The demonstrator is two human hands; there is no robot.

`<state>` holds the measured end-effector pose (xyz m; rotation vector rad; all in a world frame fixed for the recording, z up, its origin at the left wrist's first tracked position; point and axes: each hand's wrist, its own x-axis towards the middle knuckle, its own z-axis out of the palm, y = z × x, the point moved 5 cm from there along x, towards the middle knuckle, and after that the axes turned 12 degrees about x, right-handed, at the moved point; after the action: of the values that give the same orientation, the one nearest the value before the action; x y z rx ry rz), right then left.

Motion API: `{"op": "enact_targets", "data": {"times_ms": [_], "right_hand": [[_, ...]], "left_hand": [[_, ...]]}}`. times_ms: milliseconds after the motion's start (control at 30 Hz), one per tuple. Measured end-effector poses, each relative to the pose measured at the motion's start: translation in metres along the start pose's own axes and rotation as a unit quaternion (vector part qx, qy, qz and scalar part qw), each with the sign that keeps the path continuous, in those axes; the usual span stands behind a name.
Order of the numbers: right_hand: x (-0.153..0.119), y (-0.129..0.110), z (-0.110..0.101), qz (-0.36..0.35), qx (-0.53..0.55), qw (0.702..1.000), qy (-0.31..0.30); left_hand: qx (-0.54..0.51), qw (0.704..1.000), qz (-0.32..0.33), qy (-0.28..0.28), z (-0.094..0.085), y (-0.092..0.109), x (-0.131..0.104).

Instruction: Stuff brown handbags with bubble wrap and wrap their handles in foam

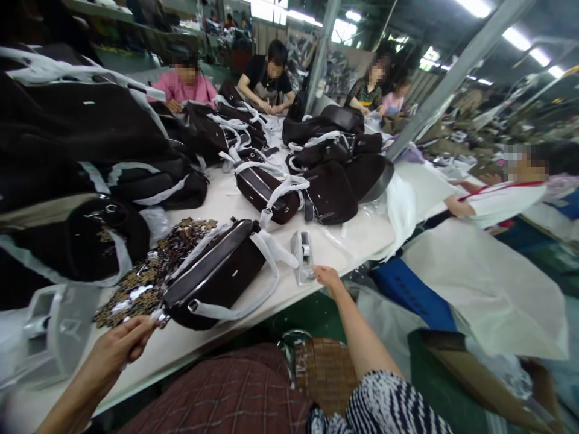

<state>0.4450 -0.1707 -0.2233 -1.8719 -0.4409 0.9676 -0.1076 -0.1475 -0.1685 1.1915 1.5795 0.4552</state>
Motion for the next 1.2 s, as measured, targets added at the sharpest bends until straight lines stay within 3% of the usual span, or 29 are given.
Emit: {"op": "enact_targets", "data": {"times_ms": [167,333,533,800,933,1000,1033,1100,1200], "right_hand": [[0.007,0.010,0.011,0.037,0.054,0.998,0.003],[-0.002,0.008,0.013,-0.013,0.083,0.995,0.046],[-0.038,0.009,0.004,-0.079,0.098,0.986,0.106],[-0.054,0.069,0.004,0.058,0.085,0.988,0.113],[-0.082,0.086,-0.003,0.106,0.058,0.989,0.081],[-0.104,0.078,0.014,0.116,0.057,0.991,0.017],[-0.119,0.068,0.033,0.114,0.059,0.991,-0.035],[-0.161,0.039,0.089,0.088,0.061,0.978,-0.178],[-0.239,-0.011,0.189,0.050,0.102,0.926,-0.360]], "left_hand": [[-0.021,1.000,-0.007,0.001,0.003,-0.004,0.001],[-0.050,0.999,-0.009,-0.002,0.004,-0.009,0.005],[-0.069,0.997,-0.021,-0.017,0.003,-0.010,0.007],[-0.067,0.997,-0.015,-0.027,0.002,-0.007,0.007],[-0.052,0.998,0.001,-0.037,0.002,0.001,0.002],[-0.035,0.999,0.017,-0.038,0.000,0.005,0.001],[-0.022,0.999,0.025,-0.038,-0.002,0.007,0.001],[0.011,0.998,0.039,-0.038,-0.005,0.011,0.001],[0.065,0.995,0.062,-0.033,-0.011,0.019,-0.002]]}}
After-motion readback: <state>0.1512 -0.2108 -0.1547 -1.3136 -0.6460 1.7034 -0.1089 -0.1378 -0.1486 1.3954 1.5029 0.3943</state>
